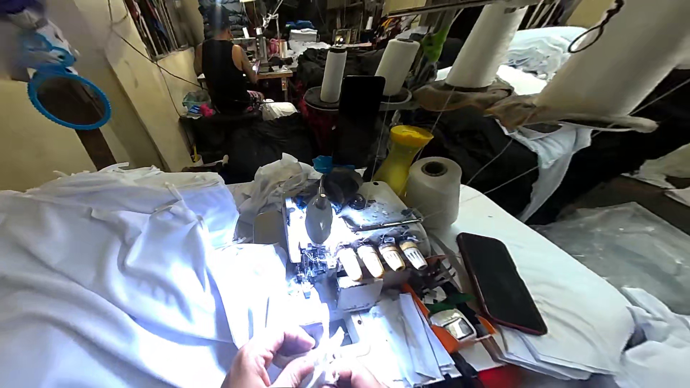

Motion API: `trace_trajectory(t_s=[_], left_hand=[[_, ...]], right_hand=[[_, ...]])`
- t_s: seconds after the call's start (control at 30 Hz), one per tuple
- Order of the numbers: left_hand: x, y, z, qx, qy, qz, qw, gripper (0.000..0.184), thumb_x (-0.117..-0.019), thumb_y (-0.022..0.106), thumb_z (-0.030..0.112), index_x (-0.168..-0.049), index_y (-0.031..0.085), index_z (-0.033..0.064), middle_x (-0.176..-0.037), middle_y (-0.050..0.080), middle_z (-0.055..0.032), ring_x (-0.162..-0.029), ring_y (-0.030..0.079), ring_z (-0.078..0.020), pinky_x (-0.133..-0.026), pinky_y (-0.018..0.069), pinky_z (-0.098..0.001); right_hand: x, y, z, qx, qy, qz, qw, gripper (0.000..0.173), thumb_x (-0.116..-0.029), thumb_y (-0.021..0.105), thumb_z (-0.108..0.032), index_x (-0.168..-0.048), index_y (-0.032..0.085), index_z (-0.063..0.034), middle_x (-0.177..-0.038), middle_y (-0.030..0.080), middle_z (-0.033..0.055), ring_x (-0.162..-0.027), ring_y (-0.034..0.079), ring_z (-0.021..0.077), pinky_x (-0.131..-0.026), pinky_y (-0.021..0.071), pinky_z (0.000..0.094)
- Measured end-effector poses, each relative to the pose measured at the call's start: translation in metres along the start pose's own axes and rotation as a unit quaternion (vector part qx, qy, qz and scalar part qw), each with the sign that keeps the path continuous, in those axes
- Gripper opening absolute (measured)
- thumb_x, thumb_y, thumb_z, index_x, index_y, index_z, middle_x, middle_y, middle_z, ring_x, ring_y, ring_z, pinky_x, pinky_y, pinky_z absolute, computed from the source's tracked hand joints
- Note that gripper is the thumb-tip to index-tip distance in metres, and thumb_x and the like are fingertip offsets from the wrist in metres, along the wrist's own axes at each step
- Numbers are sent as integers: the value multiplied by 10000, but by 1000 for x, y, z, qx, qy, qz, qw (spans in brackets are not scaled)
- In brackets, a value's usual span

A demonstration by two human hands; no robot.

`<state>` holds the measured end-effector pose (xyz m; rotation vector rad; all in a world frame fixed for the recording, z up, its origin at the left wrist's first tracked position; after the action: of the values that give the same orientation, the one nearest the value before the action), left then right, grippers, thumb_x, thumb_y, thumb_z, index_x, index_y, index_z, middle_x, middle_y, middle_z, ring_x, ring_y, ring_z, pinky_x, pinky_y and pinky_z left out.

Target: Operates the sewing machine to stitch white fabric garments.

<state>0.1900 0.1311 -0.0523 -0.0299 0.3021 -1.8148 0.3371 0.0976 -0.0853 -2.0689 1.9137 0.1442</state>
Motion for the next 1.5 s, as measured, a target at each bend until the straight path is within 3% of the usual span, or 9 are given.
trace_trajectory(t_s=[0.1,0.2,0.27,0.4,0.53,0.93,1.1,1.33,1.5], left_hand=[[3,-3,5,-27,19,8,999,147,-912,710,28,-1040,701,-42,-976,738,-52,-910,689,-33,-881,567,-238],[7,3,15,-57,57,-13,997,134,-915,702,11,-1031,704,-57,-984,745,-101,-946,696,-56,-913,556,-241],[9,6,21,-89,82,-21,992,126,-926,699,21,-1029,719,-48,-990,749,-125,-969,705,-98,-932,554,-275],[13,4,27,-177,106,-2,979,148,-958,692,88,-1053,749,-10,-994,763,-129,-976,721,-183,-942,549,-360],[15,4,25,-207,114,18,971,151,-975,675,102,-1031,753,-14,-979,754,-146,-963,714,-204,-916,554,-345],[-15,3,-3,-303,79,112,943,185,-974,635,190,-1013,795,107,-971,716,-113,-952,691,-259,-884,541,-482],[-35,7,-3,-353,40,146,923,152,-905,624,150,-961,736,64,-909,737,-67,-893,714,-249,-835,527,-501],[-63,-7,-17,-342,81,182,918,71,-791,655,176,-859,655,158,-833,667,29,-808,659,-139,-745,513,-382],[-55,-8,-13,-369,110,176,906,65,-866,636,187,-892,690,161,-904,697,8,-923,684,-172,-848,535,-413]], right_hand=[[-2,-20,-31,147,-125,43,980,207,-1011,649,-188,-1067,661,11,-965,686,147,-915,657,165,-858,543,292],[-17,-23,-52,233,-190,5,954,191,-1045,598,-275,-1141,699,-144,-1190,694,118,-1201,601,231,-1045,453,385],[-28,-15,-48,248,-190,-56,948,184,-1038,612,-262,-1073,749,-144,-1265,708,137,-1309,581,305,-1099,437,490],[-38,-11,-34,205,-186,-117,954,176,-1013,651,-242,-968,711,-83,-961,748,87,-1072,693,232,-1009,502,431],[-40,-7,-29,150,-139,-135,969,165,-1013,642,-167,-1004,718,-21,-1018,753,117,-1015,703,192,-947,538,375],[-59,-18,-10,200,-54,9,978,78,-884,722,-47,-939,707,5,-870,724,90,-816,701,129,-796,583,260],[-70,-18,8,217,-26,39,975,98,-854,698,-7,-951,692,7,-872,710,93,-806,697,157,-777,588,307],[-86,-18,6,322,-34,117,939,68,-818,687,-80,-884,703,-76,-800,691,50,-715,676,146,-657,570,320],[-84,-16,5,326,-45,119,937,89,-817,695,-69,-906,707,-67,-830,710,64,-743,697,172,-673,582,346]])
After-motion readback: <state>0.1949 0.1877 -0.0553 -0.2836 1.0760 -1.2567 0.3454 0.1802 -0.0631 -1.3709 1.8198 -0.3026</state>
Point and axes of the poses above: each hand's wrist, its own x-axis away from the middle knuckle, its own y-axis out of the palm, z = x × y, the point moved 10 cm from there along -x, towards the middle knuckle
